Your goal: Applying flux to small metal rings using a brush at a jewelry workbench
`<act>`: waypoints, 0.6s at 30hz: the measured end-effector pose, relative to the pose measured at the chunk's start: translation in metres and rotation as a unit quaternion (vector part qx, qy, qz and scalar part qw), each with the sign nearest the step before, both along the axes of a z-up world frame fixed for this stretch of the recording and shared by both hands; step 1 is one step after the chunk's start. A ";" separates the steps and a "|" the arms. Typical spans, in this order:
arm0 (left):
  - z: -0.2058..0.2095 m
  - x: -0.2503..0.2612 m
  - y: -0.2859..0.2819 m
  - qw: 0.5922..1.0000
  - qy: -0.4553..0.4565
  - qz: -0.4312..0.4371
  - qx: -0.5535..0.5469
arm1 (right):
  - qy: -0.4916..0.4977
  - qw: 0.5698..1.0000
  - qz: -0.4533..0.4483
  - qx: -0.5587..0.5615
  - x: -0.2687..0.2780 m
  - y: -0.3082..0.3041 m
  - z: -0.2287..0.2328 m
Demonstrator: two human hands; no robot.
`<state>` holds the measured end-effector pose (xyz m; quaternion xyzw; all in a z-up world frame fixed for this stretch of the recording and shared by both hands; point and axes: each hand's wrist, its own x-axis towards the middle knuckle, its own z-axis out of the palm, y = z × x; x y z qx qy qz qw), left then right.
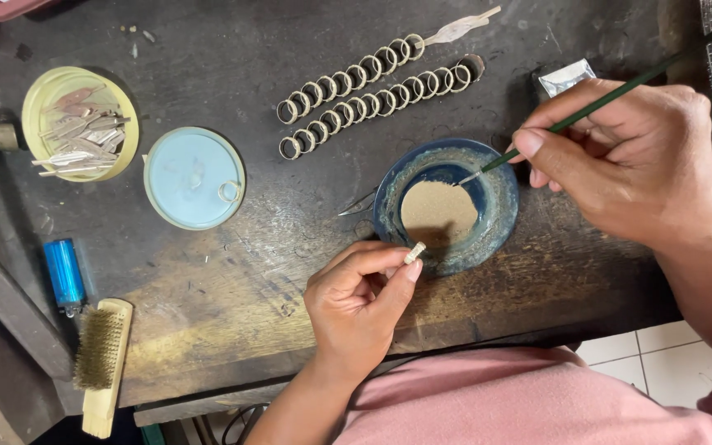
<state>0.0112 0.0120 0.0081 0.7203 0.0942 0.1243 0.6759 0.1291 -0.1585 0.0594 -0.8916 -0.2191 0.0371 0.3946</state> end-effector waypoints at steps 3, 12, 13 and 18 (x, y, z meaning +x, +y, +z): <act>-0.005 -0.002 -0.001 0.999 0.017 0.011 -0.042 | -0.009 0.999 0.020 0.037 -0.002 0.000 0.004; -0.011 -0.005 0.000 0.984 0.022 0.015 -0.177 | -0.012 0.976 0.165 0.140 -0.015 -0.003 0.003; -0.012 -0.005 0.000 0.983 0.023 0.015 -0.182 | -0.025 0.969 0.202 0.140 -0.015 -0.004 0.003; -0.013 -0.004 -0.001 0.982 0.029 0.017 -0.185 | -0.052 0.968 0.217 0.118 -0.017 -0.004 0.006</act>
